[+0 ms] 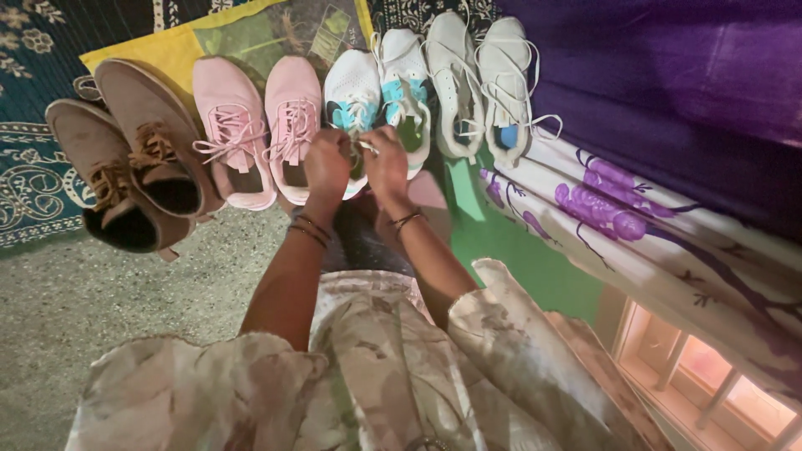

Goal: The person unlaces a white and teal sneaker, then relaces it by threading the laces through the eyelets and tying a knot. The shoe is handled one at a time on a patterned rug with other shoes nearby.

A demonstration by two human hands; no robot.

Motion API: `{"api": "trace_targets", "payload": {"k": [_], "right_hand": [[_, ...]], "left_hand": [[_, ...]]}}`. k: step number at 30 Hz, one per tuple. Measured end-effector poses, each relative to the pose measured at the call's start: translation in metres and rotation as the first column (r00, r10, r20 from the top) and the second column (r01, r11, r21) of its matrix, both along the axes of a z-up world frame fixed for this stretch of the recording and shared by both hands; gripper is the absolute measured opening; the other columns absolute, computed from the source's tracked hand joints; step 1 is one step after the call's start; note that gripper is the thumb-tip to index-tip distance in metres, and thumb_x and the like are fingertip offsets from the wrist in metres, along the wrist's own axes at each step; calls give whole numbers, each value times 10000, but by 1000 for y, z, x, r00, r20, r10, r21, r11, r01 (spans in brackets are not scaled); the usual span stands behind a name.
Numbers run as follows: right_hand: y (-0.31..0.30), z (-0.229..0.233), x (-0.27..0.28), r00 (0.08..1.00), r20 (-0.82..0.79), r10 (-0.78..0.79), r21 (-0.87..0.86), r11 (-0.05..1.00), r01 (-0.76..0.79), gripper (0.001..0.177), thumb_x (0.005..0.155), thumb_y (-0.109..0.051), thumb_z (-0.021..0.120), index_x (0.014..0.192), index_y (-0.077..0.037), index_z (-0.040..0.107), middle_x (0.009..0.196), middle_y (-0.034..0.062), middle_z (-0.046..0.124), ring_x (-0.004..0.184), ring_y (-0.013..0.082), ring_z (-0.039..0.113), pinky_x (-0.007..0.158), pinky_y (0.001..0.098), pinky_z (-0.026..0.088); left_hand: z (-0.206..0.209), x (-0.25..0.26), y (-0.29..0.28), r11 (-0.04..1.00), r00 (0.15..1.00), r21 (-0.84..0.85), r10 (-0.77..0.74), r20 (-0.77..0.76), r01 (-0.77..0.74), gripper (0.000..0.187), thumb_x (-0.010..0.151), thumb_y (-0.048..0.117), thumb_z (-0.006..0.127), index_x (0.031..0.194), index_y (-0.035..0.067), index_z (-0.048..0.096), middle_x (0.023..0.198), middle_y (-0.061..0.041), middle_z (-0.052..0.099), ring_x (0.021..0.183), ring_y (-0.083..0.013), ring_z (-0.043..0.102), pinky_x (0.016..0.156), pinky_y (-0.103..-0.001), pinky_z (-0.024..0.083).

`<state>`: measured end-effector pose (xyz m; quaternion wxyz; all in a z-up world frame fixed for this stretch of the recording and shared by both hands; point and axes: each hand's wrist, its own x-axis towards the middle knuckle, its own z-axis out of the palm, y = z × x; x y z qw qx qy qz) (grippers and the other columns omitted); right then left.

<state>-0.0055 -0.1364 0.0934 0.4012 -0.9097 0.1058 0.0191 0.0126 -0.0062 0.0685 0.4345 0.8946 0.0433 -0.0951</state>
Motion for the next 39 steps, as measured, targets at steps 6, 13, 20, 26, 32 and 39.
{"api": "trace_targets", "payload": {"k": [6,13,20,26,32,39], "right_hand": [[1,-1,3,999,-21,44,-3,999,-44,271,816,72,707,1039,-82,707,1054,114,653,963,321,672,832,381,535],[0,10,6,991,39,126,120,984,-129,267,854,70,677,1073,-83,672,1076,102,630,985,329,672,840,381,544],[-3,24,11,964,-32,264,45,964,-262,329,899,53,591,1156,-134,675,1198,58,678,1020,315,704,835,383,579],[0,7,12,972,-60,228,-86,969,-233,303,861,-9,684,1126,-151,640,1153,50,688,985,331,697,806,411,564],[-2,-3,4,973,-39,229,-90,969,-232,282,838,-21,705,1077,-123,595,1130,88,658,922,365,686,746,446,569],[6,-7,-4,986,59,154,-118,982,-146,299,881,30,593,1146,-107,617,1156,132,665,956,380,677,781,455,557]], "left_hand": [[-5,0,0,998,997,-26,60,-53,-62,52,887,85,698,881,48,734,924,-171,713,834,-369,692,753,-459,544],[1,0,2,987,989,-116,100,-107,-112,78,886,100,704,890,39,752,854,-172,736,771,-326,732,712,-399,563],[12,3,7,990,993,-108,82,-86,-91,85,897,108,719,892,34,758,832,-178,739,741,-343,725,680,-422,555],[16,6,12,968,986,-240,36,-165,-76,151,936,69,644,1063,18,707,910,-164,737,738,-309,741,682,-405,563],[6,5,10,972,1000,-234,3,28,3,93,929,63,706,985,8,757,905,-203,727,769,-341,715,704,-406,563],[-8,2,11,973,998,-228,20,-58,-33,86,913,67,691,941,20,757,853,-180,733,750,-331,722,696,-401,554]]}}
